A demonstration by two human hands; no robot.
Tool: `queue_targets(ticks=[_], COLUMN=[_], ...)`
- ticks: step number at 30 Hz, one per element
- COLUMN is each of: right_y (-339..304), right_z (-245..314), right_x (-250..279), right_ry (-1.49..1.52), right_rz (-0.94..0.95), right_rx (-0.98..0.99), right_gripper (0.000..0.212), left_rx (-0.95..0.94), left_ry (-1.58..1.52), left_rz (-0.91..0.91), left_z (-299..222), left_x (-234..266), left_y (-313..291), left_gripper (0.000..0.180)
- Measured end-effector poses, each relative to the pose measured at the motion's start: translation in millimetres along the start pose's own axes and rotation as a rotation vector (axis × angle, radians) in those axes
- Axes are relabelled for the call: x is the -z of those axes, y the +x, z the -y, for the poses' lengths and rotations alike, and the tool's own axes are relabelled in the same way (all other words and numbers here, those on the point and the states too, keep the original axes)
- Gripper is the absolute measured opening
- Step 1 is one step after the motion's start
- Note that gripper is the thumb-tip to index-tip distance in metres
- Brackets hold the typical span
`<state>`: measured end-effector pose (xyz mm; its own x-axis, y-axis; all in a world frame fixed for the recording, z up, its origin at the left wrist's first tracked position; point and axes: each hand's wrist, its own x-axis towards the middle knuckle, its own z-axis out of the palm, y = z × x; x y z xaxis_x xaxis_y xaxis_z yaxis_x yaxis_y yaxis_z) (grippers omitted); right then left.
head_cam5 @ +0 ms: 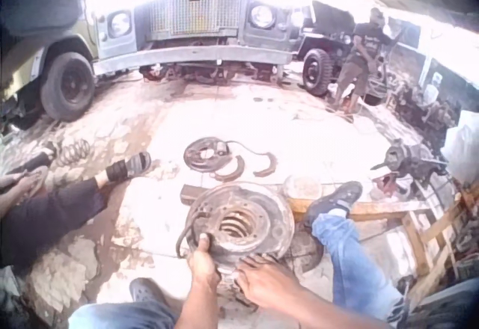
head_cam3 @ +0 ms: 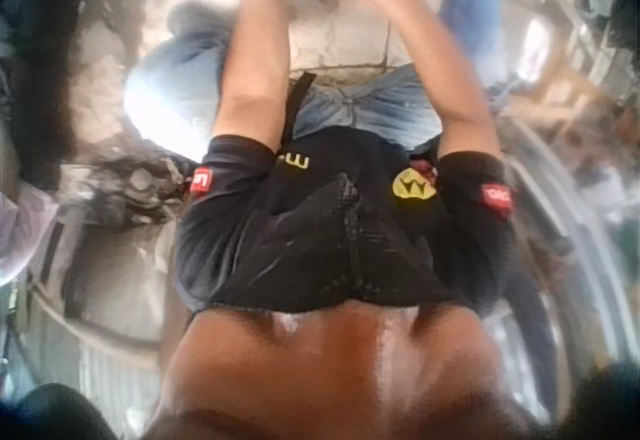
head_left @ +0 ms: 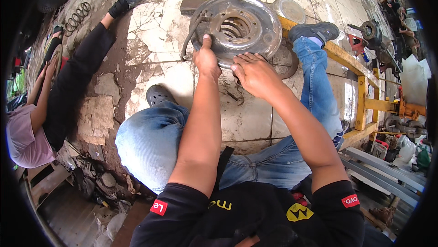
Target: The person sits on the floor and repeatedly scrapes the surface of a brake drum with a small metal tool. The person holds the drum steady with one hand while scraping with the other, rotating the drum to access different areas.
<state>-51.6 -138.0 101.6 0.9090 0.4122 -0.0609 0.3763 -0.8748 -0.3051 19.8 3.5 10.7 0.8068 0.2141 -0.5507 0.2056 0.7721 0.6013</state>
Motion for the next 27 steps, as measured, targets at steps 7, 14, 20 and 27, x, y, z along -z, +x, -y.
queue_targets(ticks=[7, 14, 20, 27], right_y=[-7, -2, 4, 4], right_z=[1, 4, -4, -8], right_x=[1, 2, 10, 20], right_ry=[-0.023, -0.147, -0.121, -0.171], right_rz=[0.016, -0.006, 0.101, 0.151], right_rx=[-0.057, -0.070, -0.065, -0.076], right_gripper=[0.045, 0.042, 0.042, 0.040], left_rx=[-0.034, -0.079, -0.089, -0.078], left_ry=[0.031, 0.054, 0.021, 0.059], left_rz=[-0.029, -0.034, -0.039, -0.055], left_z=[8, 4, 6, 0], left_x=[2, -2, -2, -10], left_y=[2, -3, -4, -10], left_gripper=[0.045, 0.051, 0.048, 0.056])
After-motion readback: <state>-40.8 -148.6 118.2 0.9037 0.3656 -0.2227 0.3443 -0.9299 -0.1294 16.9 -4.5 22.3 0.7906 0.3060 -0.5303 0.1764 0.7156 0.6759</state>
